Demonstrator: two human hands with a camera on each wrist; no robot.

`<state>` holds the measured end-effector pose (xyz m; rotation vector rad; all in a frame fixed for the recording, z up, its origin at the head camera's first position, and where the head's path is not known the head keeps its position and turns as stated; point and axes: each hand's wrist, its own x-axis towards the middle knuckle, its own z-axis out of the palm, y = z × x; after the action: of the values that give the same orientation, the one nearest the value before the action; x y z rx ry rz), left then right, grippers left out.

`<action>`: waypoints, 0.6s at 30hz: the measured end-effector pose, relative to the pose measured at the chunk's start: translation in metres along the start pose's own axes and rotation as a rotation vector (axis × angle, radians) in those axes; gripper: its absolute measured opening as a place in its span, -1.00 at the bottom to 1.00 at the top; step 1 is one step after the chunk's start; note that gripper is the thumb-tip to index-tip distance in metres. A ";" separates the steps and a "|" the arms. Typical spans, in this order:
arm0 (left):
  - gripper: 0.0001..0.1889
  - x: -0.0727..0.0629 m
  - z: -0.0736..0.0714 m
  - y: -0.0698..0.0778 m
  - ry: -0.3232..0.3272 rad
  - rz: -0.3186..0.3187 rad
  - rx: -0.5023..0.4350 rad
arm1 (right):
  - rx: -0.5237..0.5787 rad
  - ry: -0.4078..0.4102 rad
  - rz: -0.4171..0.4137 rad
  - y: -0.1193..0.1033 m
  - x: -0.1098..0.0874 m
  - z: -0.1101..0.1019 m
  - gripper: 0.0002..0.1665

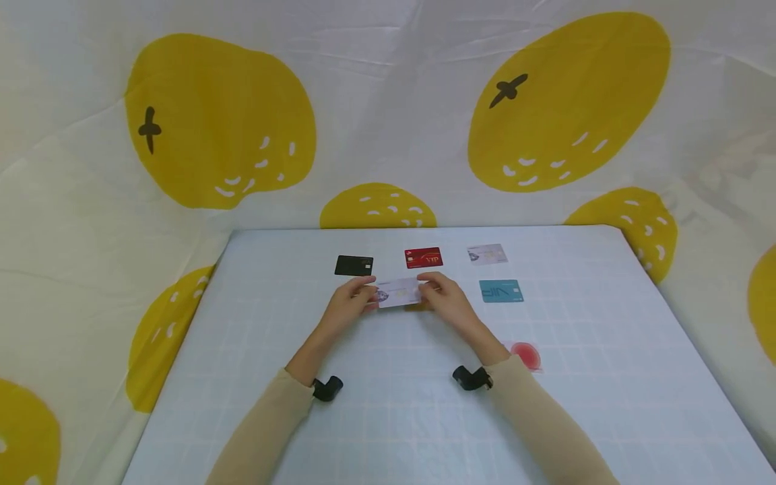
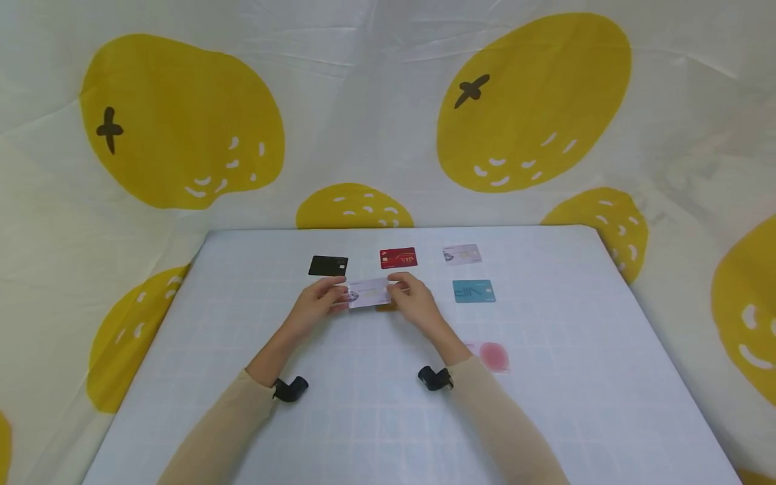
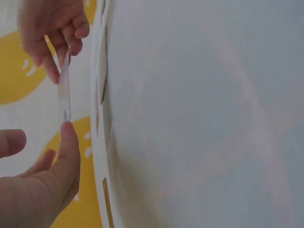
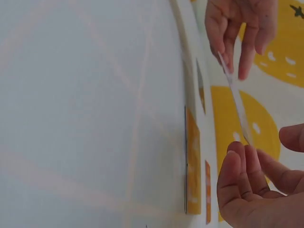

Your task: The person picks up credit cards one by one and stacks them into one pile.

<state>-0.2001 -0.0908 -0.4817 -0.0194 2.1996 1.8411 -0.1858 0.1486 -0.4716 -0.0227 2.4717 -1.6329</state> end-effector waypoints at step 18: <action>-0.58 0.007 0.042 -0.001 -0.033 0.021 0.142 | -0.061 0.030 0.102 0.022 -0.001 -0.028 -0.54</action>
<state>-0.1984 -0.0496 -0.4909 0.0614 2.3100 1.6792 -0.1878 0.1829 -0.4810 0.1186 2.4999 -1.5281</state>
